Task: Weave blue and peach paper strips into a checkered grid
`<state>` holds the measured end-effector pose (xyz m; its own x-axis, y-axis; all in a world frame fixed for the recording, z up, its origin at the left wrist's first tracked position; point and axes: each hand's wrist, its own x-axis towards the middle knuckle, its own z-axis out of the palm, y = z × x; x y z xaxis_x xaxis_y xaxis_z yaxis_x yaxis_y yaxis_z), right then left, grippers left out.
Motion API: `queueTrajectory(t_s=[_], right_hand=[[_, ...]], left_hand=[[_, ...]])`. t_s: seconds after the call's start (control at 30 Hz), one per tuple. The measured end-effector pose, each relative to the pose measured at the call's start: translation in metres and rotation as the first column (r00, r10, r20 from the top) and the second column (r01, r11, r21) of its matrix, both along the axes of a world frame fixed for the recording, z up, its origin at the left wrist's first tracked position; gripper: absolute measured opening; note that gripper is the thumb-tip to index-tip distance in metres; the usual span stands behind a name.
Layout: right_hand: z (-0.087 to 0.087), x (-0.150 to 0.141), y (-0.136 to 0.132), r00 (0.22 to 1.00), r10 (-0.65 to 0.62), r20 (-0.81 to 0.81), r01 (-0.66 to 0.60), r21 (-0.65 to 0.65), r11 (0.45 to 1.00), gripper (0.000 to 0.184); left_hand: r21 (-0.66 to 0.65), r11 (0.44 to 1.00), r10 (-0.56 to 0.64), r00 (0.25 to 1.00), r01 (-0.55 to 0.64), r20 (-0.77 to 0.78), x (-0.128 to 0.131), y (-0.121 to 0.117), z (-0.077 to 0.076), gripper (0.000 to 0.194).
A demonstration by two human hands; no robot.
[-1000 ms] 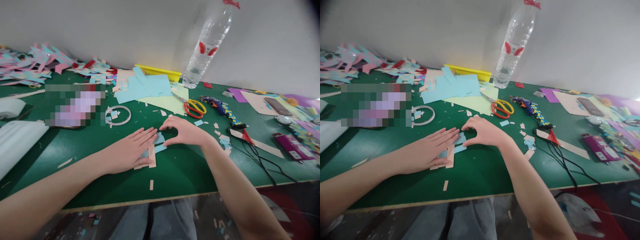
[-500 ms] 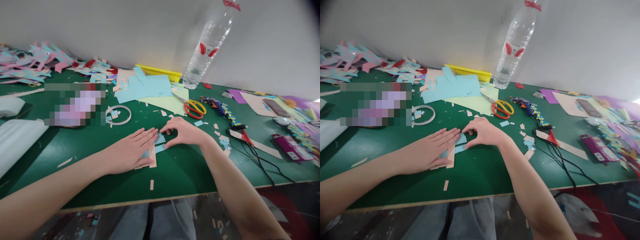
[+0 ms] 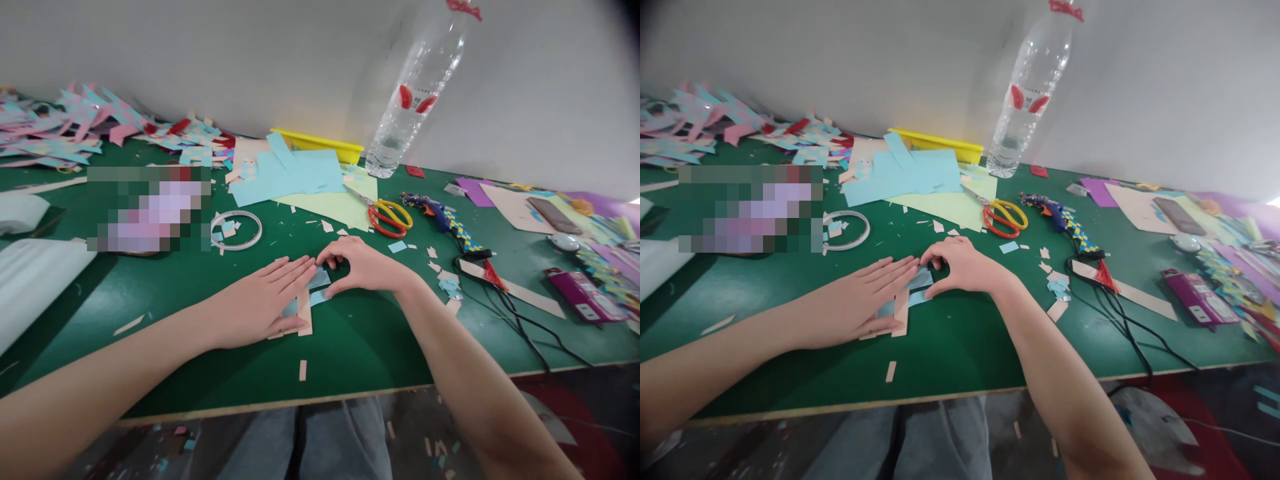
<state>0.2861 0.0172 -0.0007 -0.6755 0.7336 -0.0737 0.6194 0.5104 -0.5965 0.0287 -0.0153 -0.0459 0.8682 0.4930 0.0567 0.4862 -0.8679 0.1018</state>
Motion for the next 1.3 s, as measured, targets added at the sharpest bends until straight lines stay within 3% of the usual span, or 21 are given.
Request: queueTrajectory(t_s=[0.87,1.13,1.3], right_hand=[[-0.009,-0.006,-0.001,0.999,-0.032,-0.013,0.033,0.084,0.996,0.051],[0.004,0.004,-0.002,0.993,-0.052,-0.107,0.050,-0.022,0.999,0.051],[0.009,0.009,-0.003,0.993,-0.030,-0.112,0.033,0.027,0.999,0.043]], left_hand=[[0.029,1.000,-0.007,1.000,0.006,0.020,0.001,0.000,0.001,0.086],[0.039,0.999,-0.018,0.998,0.016,0.052,-0.001,0.000,-0.001,0.084],[-0.002,1.000,0.000,0.999,0.001,0.032,-0.001,0.000,0.001,0.082]])
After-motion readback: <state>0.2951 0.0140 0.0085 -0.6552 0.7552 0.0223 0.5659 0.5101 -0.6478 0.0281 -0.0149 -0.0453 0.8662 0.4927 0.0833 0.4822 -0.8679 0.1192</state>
